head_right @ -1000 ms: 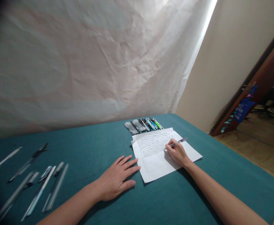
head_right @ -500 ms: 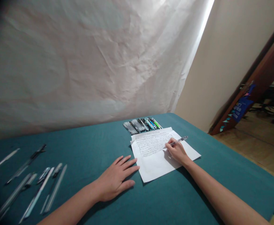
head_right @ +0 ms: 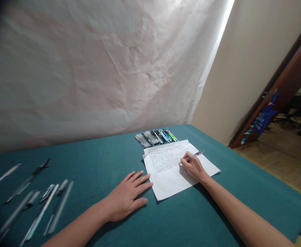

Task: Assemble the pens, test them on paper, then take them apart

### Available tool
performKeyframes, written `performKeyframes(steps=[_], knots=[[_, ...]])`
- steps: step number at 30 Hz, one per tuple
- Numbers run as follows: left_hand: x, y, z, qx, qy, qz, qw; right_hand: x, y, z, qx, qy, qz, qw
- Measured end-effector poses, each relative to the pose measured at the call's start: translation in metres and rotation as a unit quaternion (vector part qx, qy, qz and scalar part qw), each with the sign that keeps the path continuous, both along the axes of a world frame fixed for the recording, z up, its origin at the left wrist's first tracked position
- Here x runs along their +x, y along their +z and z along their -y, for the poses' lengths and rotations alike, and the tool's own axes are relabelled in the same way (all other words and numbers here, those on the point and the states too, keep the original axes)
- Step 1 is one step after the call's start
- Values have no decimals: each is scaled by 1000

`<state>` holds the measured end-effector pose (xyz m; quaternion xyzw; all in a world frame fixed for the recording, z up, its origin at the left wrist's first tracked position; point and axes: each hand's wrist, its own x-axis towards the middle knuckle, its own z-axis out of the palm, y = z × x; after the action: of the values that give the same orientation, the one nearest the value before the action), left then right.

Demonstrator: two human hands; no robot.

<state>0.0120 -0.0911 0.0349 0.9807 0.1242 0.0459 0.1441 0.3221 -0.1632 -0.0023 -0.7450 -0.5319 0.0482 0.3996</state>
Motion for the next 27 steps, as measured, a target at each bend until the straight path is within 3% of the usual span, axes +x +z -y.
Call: performKeyframes(steps=[23, 27], knots=[[0, 1, 1, -2, 2, -6, 1000, 2, 1, -1, 5, 28, -1, 1000], [0, 0, 0, -3, 1, 0, 1000, 5, 0, -1, 7, 0, -14, 1000]])
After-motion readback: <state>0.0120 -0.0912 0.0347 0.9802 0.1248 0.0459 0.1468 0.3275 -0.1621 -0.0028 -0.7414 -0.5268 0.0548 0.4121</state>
